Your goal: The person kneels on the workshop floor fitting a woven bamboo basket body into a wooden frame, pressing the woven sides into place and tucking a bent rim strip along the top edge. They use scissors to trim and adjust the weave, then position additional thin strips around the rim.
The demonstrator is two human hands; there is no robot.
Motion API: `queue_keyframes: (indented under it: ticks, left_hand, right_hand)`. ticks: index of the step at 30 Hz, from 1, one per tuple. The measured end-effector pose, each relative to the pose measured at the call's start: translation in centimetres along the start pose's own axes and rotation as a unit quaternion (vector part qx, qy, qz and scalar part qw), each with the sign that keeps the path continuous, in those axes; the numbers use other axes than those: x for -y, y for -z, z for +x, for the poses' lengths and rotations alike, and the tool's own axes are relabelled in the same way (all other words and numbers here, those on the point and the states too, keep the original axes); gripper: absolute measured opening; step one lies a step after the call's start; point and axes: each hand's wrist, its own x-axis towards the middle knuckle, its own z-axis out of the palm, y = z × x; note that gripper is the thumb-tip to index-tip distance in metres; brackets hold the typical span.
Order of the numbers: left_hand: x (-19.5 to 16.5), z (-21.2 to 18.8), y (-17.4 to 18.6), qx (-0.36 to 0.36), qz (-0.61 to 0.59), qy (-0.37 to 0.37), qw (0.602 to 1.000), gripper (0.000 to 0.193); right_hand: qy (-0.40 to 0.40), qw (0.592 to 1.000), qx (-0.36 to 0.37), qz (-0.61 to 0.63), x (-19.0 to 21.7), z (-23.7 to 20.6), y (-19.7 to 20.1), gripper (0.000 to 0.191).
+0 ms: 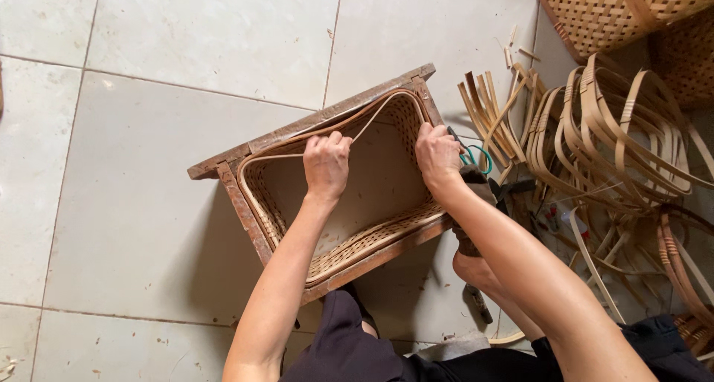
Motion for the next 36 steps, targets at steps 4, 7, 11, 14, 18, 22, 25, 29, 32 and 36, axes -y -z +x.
queue_keyframes:
  ticks: [4, 7, 11, 14, 18, 22, 25, 29, 32, 36]
  left_hand:
    - [0.6, 0.8, 0.6, -0.037, 0.024, -0.002, 0.999, 0.007]
    - [1.5, 1.6, 0.9, -0.009, -0.021, 0.060, 0.998, 0.041]
    - [2.3, 2.1, 0.5, 0.059, -0.007, 0.069, 0.996, 0.077]
    - [2.3, 2.1, 0.0, 0.054, -0.003, 0.069, 0.996, 0.080]
    - [2.1, 2.3, -0.1, 0.043, 0.006, 0.072, 0.996, 0.078]
    - [2.1, 2.7, -0.1, 0.047, 0.009, 0.077, 0.996, 0.079]
    - [2.2, 2.6, -0.3, 0.058, -0.011, 0.092, 0.994, 0.077]
    - [2.4, 2.4, -0.2, 0.039, 0.005, 0.082, 0.996, 0.079]
    - [2.2, 3.2, 0.2, 0.084, 0.024, 0.089, 0.992, 0.092]
    - [1.5, 4.8, 0.0, 0.151, 0.112, 0.076, 0.979, 0.105]
  right_hand:
    - [0.102, 0.978, 0.148, -0.105, -0.7, 1.5, 1.9, 0.027]
    - [0.236, 0.924, 0.260, -0.152, -2.7, 2.0, 3.7, 0.024]
    - [0.344, 0.913, 0.219, -0.005, -9.6, 1.0, 6.9, 0.020]
    - [0.391, 0.909, 0.140, -0.029, -14.9, -1.9, 9.0, 0.022]
    - [0.489, 0.863, 0.127, -0.021, -16.2, -5.9, 8.5, 0.039]
    - [0.503, 0.859, -0.013, 0.093, -13.5, -8.2, 4.0, 0.065]
    - [0.456, 0.869, -0.043, 0.186, -12.5, -9.6, 0.1, 0.059]
    - [0.466, 0.858, -0.013, 0.217, -11.9, -9.2, -1.6, 0.052]
    - [0.506, 0.804, 0.061, 0.308, -8.2, -7.8, 0.6, 0.057]
    - [0.572, 0.655, 0.066, 0.490, 1.1, -7.0, 4.4, 0.022]
